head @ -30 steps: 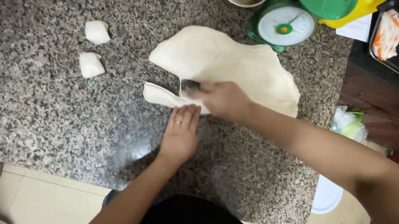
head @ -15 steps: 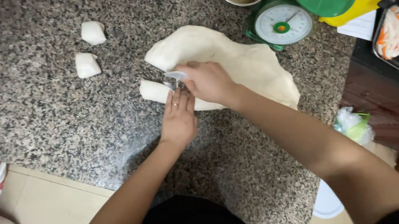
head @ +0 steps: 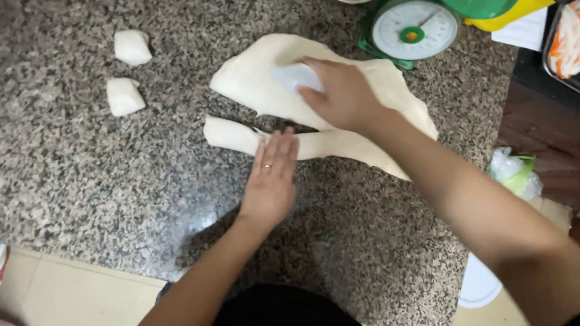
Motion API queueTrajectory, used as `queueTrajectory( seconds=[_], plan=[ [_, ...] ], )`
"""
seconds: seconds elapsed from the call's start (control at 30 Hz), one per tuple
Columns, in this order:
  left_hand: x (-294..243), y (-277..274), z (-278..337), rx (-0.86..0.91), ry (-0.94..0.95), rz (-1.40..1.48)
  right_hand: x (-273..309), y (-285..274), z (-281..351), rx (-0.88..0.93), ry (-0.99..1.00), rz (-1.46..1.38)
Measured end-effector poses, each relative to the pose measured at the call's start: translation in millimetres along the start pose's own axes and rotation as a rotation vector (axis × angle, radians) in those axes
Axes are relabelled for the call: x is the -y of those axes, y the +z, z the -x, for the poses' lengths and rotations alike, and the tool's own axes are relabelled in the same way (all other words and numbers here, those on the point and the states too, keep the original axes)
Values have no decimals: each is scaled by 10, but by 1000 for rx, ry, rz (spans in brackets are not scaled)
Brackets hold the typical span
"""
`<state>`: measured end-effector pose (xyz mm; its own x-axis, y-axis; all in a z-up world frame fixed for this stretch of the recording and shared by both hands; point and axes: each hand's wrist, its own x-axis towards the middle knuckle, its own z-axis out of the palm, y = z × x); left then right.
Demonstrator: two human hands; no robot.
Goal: Dividing a large piece of dough into smaller portions using a bench scraper and a scale.
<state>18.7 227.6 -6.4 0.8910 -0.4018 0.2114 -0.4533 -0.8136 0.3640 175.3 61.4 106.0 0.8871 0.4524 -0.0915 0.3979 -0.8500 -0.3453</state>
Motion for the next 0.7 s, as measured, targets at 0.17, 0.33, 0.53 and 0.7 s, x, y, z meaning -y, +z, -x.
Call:
queueTrajectory(
  seconds=[0.17, 0.33, 0.53, 0.7],
  plan=[
    [-262, 278, -257, 9, 169, 32, -310, -260, 657, 173, -18, 120],
    [-435, 372, -402, 133, 273, -46, -344, -316, 889, 199, -107, 97],
    [-471, 396, -433, 222, 268, -132, -583, 0, 788, 226, -241, 215],
    [-451, 381, -431, 239, 261, -130, -745, 210, 714, 355, -215, 276]
  ],
)
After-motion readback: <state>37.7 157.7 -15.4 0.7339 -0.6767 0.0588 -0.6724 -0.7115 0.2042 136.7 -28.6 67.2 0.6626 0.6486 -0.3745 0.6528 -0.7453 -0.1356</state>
